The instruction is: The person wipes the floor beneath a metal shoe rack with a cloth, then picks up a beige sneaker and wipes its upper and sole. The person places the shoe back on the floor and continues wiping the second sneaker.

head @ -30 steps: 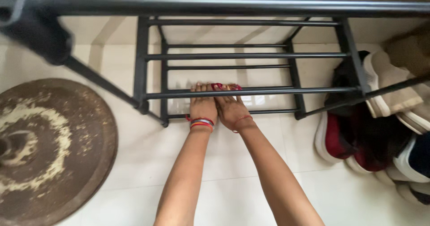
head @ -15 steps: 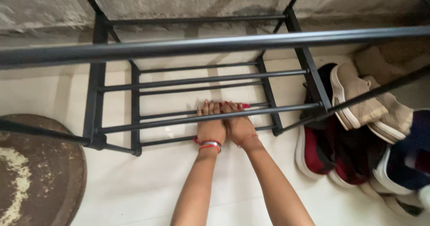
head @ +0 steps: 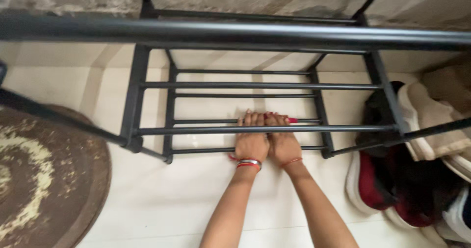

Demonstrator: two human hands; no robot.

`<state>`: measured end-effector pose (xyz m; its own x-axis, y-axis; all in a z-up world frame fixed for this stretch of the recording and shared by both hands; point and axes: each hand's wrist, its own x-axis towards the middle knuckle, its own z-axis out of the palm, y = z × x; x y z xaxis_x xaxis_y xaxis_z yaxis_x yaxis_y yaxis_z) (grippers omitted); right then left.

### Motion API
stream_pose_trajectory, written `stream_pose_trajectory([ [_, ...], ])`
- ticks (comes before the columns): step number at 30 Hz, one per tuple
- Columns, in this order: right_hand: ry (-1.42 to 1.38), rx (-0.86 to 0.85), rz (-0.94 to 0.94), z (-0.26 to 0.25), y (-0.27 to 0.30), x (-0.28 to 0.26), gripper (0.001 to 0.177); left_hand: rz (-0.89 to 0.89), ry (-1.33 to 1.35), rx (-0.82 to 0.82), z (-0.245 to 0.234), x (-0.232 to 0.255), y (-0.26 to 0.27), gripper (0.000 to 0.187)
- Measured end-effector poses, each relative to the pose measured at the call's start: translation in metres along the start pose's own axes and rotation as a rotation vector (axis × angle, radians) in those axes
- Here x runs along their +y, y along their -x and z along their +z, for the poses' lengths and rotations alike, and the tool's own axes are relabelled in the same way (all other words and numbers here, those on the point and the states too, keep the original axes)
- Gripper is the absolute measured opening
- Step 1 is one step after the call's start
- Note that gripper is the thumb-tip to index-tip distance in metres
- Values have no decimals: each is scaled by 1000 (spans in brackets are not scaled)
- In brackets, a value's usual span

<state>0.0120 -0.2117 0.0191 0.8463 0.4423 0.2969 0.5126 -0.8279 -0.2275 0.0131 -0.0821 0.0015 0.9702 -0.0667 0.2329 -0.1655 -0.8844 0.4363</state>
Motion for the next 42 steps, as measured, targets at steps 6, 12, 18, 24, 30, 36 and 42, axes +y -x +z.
stream_pose_trajectory([
  [6, 22, -11, 6, -2, 4, -3, 58, 39, 11, 88, 11, -2, 11, 67],
  [12, 31, -6, -31, -4, -1, -4, 57, 45, -54, 110, 23, -8, 13, 65],
  [18, -57, -26, 14, -15, -8, -9, 58, 61, -21, 144, 13, -7, 20, 53],
  [24, -232, 38, 64, -18, -7, -4, 40, 9, -4, 76, -1, 5, 13, 56],
  [30, -245, 39, 262, -31, -54, -29, 20, 8, -29, -88, -52, -10, -7, 60],
  [36, -521, 289, -84, 26, -140, -79, 36, -115, -123, 275, -53, -97, -42, 62],
  [42, -245, -169, -116, 87, -176, -112, 45, -285, -401, -107, -50, -185, -55, 57],
])
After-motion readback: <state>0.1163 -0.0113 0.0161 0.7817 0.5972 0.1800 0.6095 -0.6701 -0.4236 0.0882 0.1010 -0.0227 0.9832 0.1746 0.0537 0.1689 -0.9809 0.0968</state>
